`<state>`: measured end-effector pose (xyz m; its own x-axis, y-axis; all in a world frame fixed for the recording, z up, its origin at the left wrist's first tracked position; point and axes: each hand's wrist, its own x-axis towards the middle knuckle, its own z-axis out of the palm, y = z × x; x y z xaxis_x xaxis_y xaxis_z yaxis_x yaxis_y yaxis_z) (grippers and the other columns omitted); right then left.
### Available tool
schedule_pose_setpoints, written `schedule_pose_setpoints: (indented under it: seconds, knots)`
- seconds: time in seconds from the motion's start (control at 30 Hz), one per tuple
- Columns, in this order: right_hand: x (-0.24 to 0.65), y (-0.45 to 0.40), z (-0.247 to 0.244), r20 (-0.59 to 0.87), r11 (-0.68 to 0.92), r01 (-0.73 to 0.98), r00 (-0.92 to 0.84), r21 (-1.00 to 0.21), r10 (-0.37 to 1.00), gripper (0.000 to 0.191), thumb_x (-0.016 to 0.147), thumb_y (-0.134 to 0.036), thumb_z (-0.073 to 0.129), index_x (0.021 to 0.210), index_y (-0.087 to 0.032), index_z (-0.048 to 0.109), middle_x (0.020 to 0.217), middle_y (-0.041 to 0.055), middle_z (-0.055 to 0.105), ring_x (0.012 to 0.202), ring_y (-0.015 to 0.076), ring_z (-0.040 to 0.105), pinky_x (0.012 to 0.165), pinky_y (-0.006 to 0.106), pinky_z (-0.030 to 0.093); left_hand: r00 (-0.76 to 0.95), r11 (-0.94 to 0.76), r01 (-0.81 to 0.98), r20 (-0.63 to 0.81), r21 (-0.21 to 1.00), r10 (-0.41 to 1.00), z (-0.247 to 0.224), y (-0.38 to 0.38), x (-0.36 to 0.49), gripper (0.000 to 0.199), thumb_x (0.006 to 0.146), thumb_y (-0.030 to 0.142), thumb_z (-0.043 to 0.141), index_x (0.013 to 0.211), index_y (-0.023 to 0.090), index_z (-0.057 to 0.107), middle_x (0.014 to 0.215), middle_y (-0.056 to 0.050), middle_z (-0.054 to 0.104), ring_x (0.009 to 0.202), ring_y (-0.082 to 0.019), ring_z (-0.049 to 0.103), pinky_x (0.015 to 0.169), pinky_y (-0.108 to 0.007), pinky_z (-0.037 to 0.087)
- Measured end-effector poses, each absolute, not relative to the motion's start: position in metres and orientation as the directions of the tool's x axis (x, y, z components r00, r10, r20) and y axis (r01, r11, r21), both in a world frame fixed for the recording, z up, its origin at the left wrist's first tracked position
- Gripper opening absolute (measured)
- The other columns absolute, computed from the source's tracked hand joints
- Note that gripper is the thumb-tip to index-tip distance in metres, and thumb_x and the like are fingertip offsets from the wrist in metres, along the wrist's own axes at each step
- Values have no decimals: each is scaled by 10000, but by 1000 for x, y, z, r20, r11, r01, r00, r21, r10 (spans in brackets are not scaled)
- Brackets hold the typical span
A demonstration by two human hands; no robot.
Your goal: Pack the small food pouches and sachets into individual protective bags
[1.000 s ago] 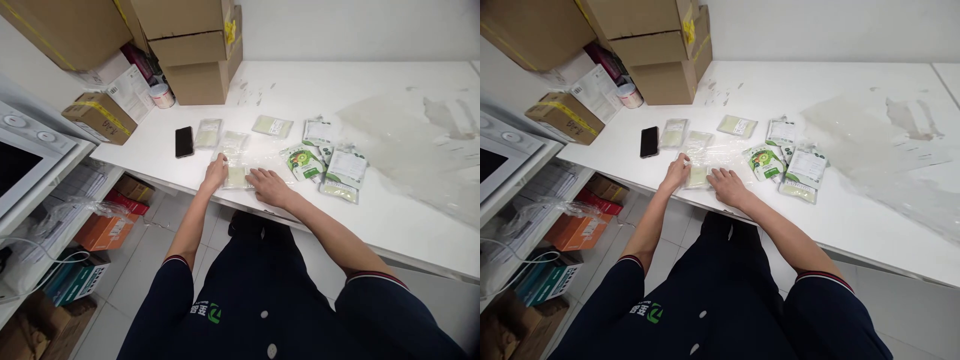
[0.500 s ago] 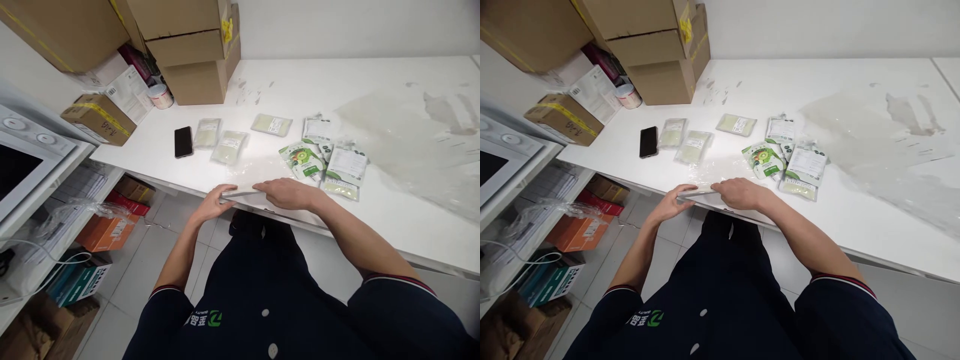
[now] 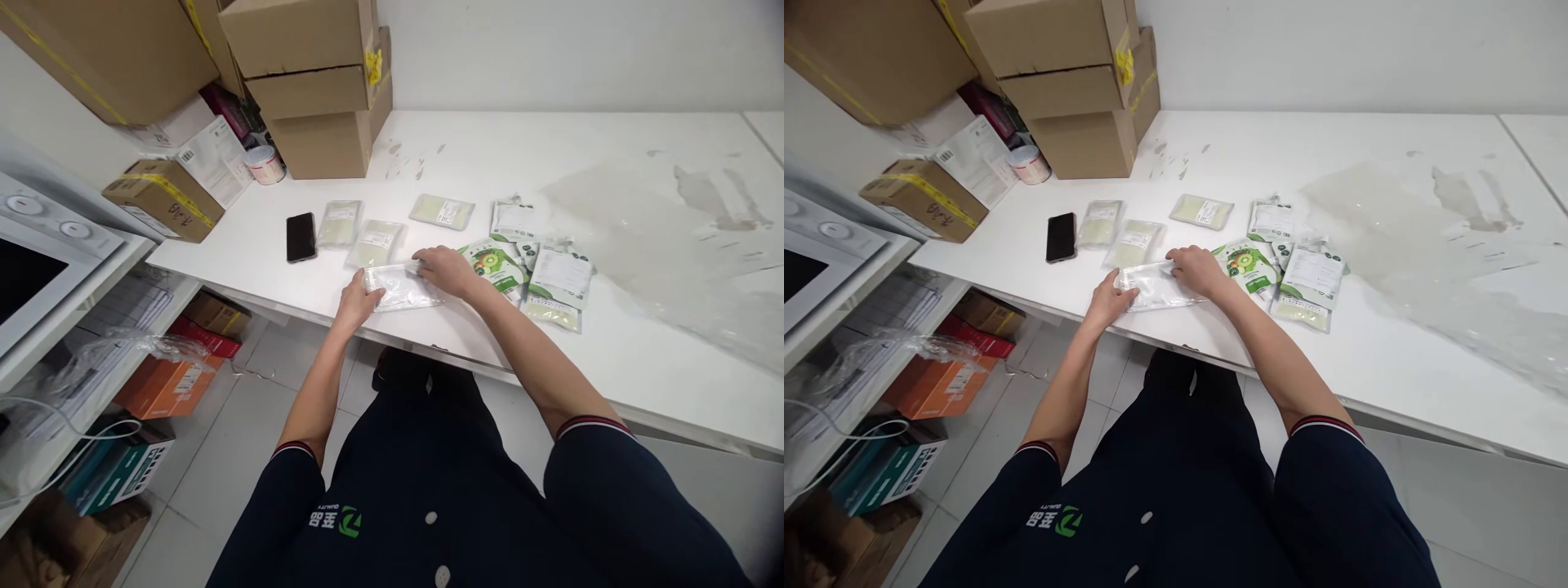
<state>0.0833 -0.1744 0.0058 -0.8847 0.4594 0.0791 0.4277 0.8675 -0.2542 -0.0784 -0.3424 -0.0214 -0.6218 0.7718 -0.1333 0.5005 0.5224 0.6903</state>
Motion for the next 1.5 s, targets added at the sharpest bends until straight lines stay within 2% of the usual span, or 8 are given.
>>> schedule_pose_setpoints:
  seconds: [0.33,0.53,0.8,1.03,1.13,1.2,1.3,1.5]
  knots:
    - [114,-268,-26,147,937,321,-929,-140,340,576,898,-519,570,1369,-190,529,1416,152,506,1269,378,407,996,493,359,-567,525,640,-118,561,816,-17,-349,-67,605,831,420,603,1370,174,481,1100,-131,708,1036,-298,663,876,-374,498]
    - [143,-262,-34,221,954,129,-956,-272,193,426,942,-561,477,1107,-216,664,1297,108,603,1311,319,424,1073,493,286,-541,564,781,-158,268,826,12,-390,-43,418,932,527,418,1024,207,672,909,-138,715,942,-333,657,825,-436,479]
    - [148,-254,-38,285,900,51,-940,-434,190,256,975,-399,486,965,-210,659,1213,80,659,1277,257,494,1085,482,290,-537,561,774,-165,294,827,2,-322,-37,480,893,600,455,876,156,636,1127,-209,628,1117,-366,567,898,-465,451]
    - [154,-251,-56,443,853,-4,-856,-522,267,189,961,-316,502,973,-199,650,1221,126,603,1245,253,504,1046,465,405,-479,459,589,-170,665,861,-6,-308,-37,306,794,432,642,672,197,488,659,-4,541,675,-165,542,655,-290,419]
    - [156,-250,-61,448,782,83,-780,-617,436,196,915,-356,569,990,-208,672,1221,146,544,1184,280,513,973,473,476,-456,368,243,-229,898,860,-11,-308,-43,242,719,292,702,881,190,554,642,45,536,579,-109,503,587,-241,388]
    - [157,-248,-61,394,641,216,-633,-737,666,251,891,-377,592,1050,-204,681,1185,149,520,1109,277,540,934,475,504,-412,275,56,-228,960,882,-14,-311,-46,499,703,249,706,1169,211,532,676,53,587,582,-104,534,604,-237,411]
    - [157,-240,-52,178,310,262,-429,-914,886,415,883,-418,588,1250,-229,632,1180,128,532,996,230,591,922,447,516,-355,128,-29,-130,991,926,-17,-315,-45,718,697,244,719,1371,237,474,830,6,682,762,-132,626,750,-270,467]
    - [143,-224,-28,9,19,12,-586,-1000,810,548,859,-475,604,1352,-237,570,1186,65,657,1026,211,620,931,391,509,-182,0,-41,-7,999,983,-16,-319,-43,598,719,324,754,1296,240,624,1414,-73,555,1319,-260,474,1072,-369,380]
